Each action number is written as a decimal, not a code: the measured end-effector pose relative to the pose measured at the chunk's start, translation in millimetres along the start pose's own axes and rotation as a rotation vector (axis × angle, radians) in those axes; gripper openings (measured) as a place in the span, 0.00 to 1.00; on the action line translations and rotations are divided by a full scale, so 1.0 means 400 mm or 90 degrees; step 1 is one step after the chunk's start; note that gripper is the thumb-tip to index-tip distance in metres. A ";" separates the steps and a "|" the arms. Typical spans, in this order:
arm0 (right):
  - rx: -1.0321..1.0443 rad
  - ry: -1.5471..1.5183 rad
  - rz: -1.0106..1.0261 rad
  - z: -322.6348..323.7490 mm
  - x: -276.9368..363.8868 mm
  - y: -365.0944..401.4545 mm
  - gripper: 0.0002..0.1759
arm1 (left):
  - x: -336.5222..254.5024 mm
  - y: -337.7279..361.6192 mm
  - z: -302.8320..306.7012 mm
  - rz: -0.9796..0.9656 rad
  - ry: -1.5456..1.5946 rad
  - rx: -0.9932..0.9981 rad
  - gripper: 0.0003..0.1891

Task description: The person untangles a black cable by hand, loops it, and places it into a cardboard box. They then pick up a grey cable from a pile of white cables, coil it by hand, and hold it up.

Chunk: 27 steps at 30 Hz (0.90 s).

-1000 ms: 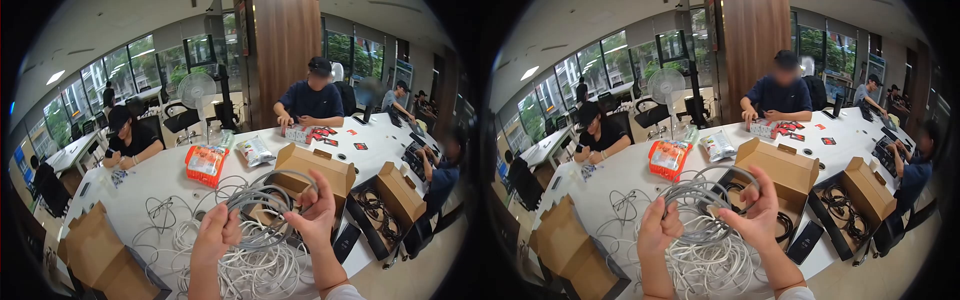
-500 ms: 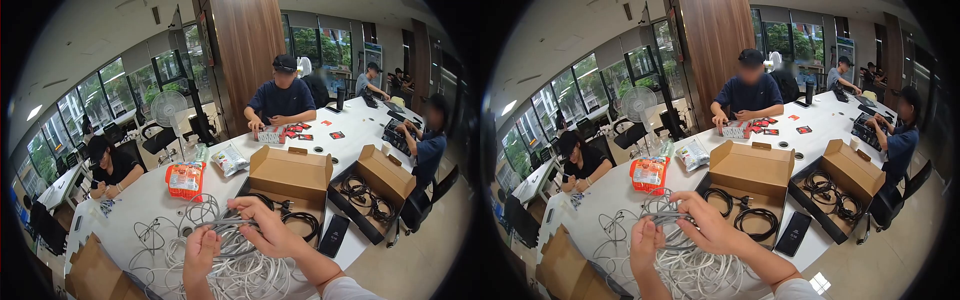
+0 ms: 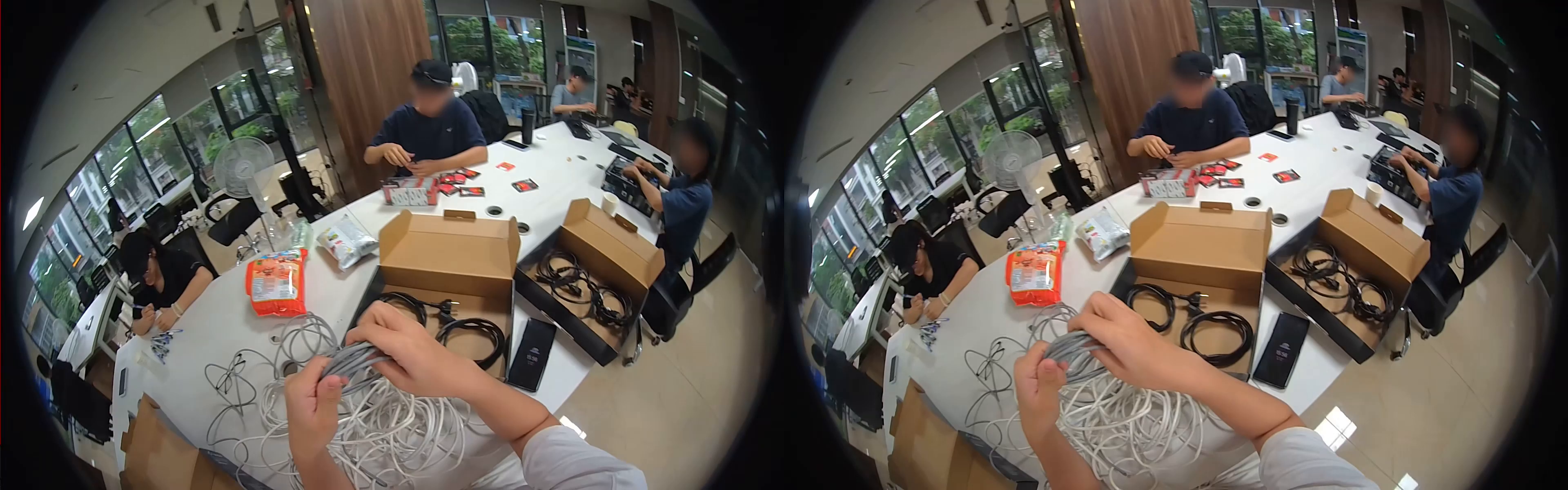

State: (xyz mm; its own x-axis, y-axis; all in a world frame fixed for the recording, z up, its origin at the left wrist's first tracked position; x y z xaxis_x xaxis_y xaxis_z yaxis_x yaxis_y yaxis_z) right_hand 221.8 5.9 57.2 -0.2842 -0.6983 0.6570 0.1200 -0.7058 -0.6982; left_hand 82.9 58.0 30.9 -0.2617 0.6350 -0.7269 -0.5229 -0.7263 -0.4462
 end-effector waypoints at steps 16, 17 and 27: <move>-0.069 0.140 0.156 0.035 0.038 0.039 0.10 | -0.031 -0.040 -0.045 -0.256 -0.167 -0.154 0.28; -0.042 0.168 0.151 0.035 0.046 0.042 0.10 | 0.018 -0.044 -0.054 -0.200 -0.074 -0.074 0.30; 0.024 0.201 0.137 0.027 0.056 0.039 0.11 | 0.128 -0.007 -0.022 0.080 0.224 0.035 0.35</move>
State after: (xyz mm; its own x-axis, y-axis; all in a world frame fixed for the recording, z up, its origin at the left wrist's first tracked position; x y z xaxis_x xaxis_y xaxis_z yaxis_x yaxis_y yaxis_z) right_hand 227.7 -22.0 64.0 -0.5266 -0.7643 0.3722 0.2419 -0.5545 -0.7962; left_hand 78.2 90.3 -9.5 -0.0370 0.4055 -0.9133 -0.5502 -0.7712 -0.3202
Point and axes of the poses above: each hand's wrist, its own y-axis away from the middle knuckle, its own z-axis out of the back of the hand, x = y × z, the point moved 8 cm from there along -y, towards the middle knuckle, and after that the axes turned 15 degrees about -y, right-handed, at the moved point
